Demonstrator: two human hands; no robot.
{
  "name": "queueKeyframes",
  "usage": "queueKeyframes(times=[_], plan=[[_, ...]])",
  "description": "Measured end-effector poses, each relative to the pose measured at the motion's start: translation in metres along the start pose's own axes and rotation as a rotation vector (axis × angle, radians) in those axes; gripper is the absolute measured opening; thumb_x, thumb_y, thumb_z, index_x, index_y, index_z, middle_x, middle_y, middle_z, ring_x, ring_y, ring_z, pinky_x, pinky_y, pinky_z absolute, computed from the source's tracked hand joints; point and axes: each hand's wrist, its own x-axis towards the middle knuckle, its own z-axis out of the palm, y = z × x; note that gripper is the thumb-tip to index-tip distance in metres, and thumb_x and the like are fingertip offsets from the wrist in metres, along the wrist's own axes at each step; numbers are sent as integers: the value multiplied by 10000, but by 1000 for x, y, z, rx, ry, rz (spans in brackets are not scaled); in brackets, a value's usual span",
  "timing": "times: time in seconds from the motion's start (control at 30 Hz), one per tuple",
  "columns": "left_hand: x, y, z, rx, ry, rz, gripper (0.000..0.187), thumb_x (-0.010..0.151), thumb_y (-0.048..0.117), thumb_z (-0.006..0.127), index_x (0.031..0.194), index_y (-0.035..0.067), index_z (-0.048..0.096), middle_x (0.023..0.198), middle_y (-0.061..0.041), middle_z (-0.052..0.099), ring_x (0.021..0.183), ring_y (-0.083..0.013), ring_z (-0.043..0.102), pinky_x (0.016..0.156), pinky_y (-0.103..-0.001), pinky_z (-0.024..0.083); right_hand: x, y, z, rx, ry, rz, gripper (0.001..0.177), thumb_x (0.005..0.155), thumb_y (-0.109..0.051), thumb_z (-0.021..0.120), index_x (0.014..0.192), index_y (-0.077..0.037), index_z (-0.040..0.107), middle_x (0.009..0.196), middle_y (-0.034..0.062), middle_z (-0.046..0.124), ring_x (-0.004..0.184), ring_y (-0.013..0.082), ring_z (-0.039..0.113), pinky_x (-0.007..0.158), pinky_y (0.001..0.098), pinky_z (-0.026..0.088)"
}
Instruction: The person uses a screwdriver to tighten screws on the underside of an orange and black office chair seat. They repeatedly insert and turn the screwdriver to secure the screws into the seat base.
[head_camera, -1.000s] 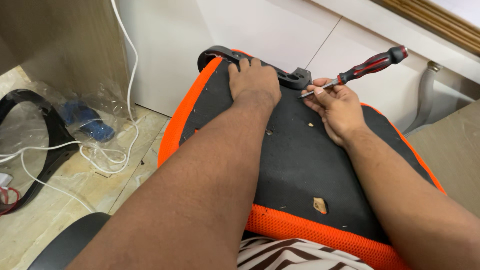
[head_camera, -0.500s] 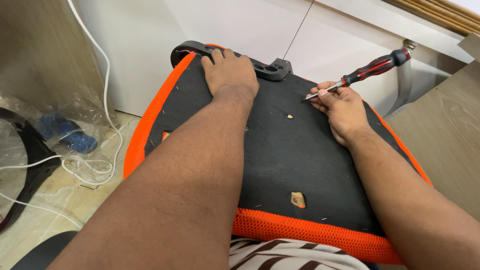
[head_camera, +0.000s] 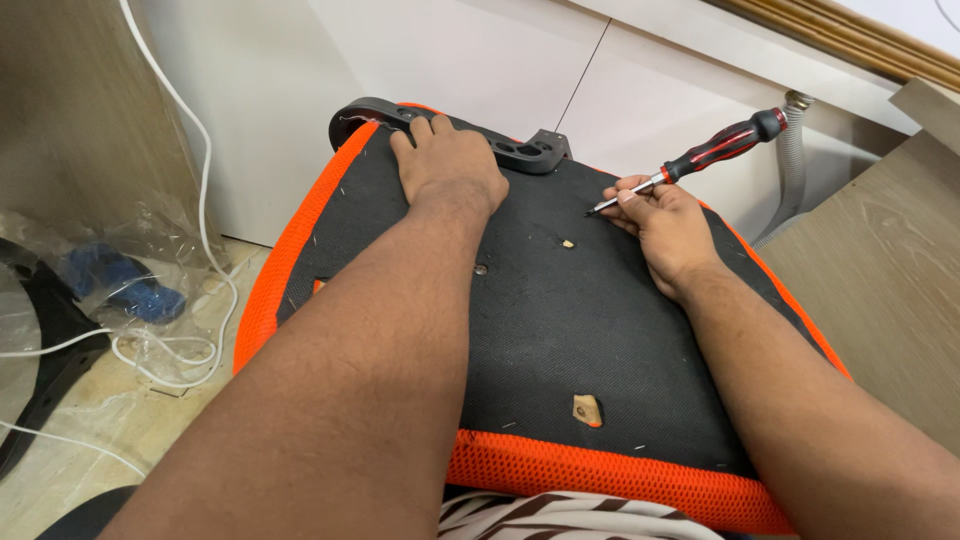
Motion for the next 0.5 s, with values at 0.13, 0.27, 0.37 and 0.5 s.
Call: queueKeyframes(times=[0.13, 0.27, 0.37, 0.5], plan=[[4, 1, 1, 29, 8, -15, 309, 954, 329, 639, 1201, 165, 730, 1374, -126, 563, 1324, -285, 437, 1124, -505, 287, 2, 0, 2, 9, -11, -2, 155, 1032, -106, 542, 1149, -23, 600, 1104, 78, 694, 990, 145, 672, 960, 297, 557], [10, 7, 6, 99, 41, 2, 315, 981, 324, 625, 1242, 165, 701, 1323, -126, 605, 1296, -304, 474, 1112, -515, 311, 1, 0, 1, -1, -7, 2, 156, 1032, -109, 544, 1148, -27, 609, 1105, 74, 696, 991, 140, 670, 957, 295, 548], [14, 8, 7, 123, 50, -12, 299, 1001, 337, 619, 1249, 193, 705, 1325, -115, 618, 1296, -302, 493, 1122, -522, 320, 1, -1, 0, -13, -2, 12, 163, 1026, -111, 543, 1148, -28, 613, 1104, 72, 698, 993, 135, 675, 960, 292, 553], [14, 5, 6, 72, 30, -27, 457, 948, 536, 634, 1267, 212, 684, 1339, -114, 596, 1331, -303, 449, 1119, -526, 305, 1, 0, 1, -4, -11, 6, 167, 1022, -110, 546, 1153, -24, 605, 1105, 72, 698, 992, 138, 678, 958, 295, 554]])
